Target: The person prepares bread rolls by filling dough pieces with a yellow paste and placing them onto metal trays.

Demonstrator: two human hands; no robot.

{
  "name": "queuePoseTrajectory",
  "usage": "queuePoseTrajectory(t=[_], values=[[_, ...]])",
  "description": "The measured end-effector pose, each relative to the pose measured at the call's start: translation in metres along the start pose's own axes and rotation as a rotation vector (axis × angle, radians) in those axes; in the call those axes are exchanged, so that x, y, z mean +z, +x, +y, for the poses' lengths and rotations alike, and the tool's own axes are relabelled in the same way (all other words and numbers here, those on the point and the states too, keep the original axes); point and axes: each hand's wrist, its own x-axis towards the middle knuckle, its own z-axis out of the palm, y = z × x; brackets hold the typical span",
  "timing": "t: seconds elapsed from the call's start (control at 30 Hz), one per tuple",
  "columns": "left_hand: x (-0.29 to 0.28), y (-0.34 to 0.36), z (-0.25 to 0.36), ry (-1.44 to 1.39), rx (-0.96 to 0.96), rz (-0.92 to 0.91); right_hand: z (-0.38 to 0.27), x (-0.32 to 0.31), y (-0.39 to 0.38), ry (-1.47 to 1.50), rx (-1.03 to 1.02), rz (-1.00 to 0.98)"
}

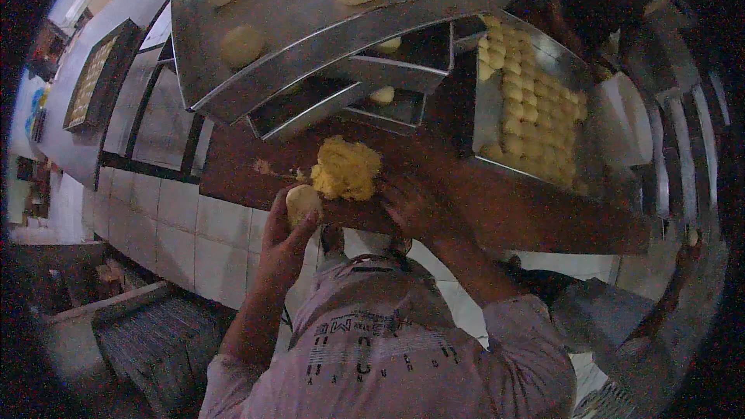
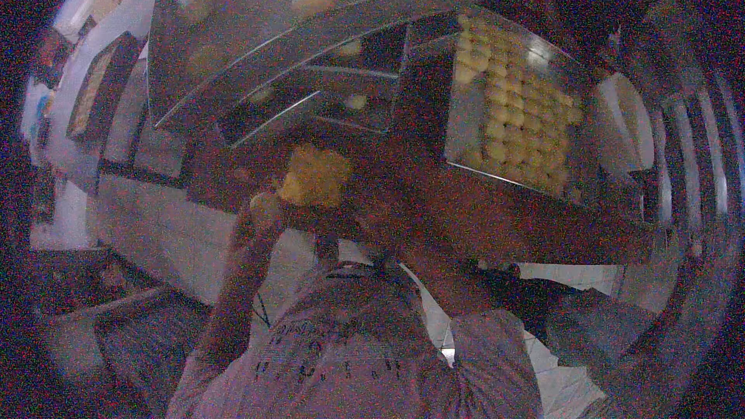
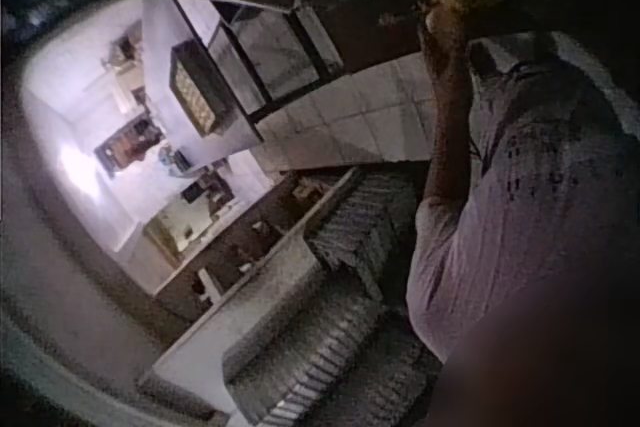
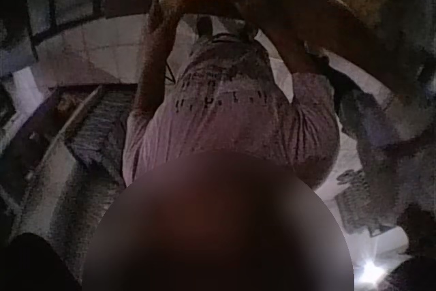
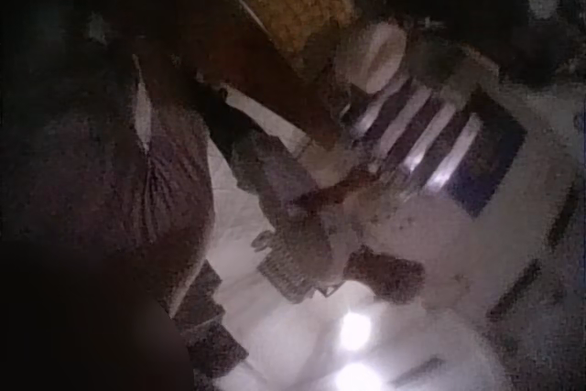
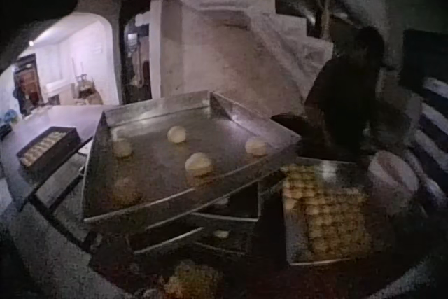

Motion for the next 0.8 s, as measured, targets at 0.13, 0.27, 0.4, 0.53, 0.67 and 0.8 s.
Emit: queuePoseTrajectory(t=[0.13, 0.27, 0.4, 0.53, 0.67, 0.8], values=[[0.025, 0.012, 0.009, 0.121, 0.101, -0.121, -0.016, -0.051, 0.01, 0.305, 0.43, -0.144], [0.062, 0.022, 0.016, 0.128, -0.056, -0.003, -0.021, -0.071, -0.007, 1.14, 0.611, 0.257], [0.09, 0.033, -0.018, 0.083, 0.025, -0.153, -0.031, -0.08, -0.011, 1.492, 0.702, 0.353], [0.106, 0.02, -0.038, -0.105, -0.122, -0.177, -0.026, -0.116, -0.023, 0.358, 0.264, 0.259], [0.094, 0.041, -0.045, -0.272, -0.073, -0.532, -0.031, -0.112, -0.022, 0.268, 0.22, 0.362], [0.091, 0.038, -0.026, -0.379, -0.033, -0.505, -0.031, -0.117, -0.009, 0.31, 0.264, 0.399]])
